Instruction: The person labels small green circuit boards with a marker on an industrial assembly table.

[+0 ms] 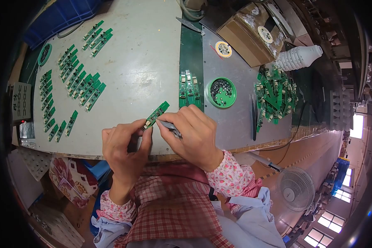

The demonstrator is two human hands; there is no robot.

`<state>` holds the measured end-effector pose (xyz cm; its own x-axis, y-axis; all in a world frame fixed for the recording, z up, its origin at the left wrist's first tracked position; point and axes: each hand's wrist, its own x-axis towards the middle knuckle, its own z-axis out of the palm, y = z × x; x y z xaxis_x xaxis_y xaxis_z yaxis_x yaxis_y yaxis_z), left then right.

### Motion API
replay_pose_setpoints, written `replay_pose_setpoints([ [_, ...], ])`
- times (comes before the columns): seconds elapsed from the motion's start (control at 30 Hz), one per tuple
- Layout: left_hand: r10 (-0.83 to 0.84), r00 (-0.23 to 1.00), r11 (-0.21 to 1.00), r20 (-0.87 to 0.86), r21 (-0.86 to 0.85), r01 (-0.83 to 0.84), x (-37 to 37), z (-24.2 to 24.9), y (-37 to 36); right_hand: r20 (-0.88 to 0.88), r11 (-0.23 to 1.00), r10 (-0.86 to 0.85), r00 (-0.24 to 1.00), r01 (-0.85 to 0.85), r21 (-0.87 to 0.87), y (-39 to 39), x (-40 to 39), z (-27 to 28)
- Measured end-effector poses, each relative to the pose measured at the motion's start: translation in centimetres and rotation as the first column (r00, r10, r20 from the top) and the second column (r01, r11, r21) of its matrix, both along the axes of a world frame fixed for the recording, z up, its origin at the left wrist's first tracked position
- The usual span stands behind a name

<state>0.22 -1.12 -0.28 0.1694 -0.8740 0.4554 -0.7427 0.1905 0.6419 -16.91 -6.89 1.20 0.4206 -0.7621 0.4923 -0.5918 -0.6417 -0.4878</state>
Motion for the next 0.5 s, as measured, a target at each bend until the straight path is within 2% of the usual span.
replay_pose_setpoints([
  [0.5,-0.001,1.000,1.000,0.001,0.009,0.001,0.00,0.14,0.01,0.007,1.000,0.000,1.000,-0.001,0.011,0.05,-0.03,0.10],
])
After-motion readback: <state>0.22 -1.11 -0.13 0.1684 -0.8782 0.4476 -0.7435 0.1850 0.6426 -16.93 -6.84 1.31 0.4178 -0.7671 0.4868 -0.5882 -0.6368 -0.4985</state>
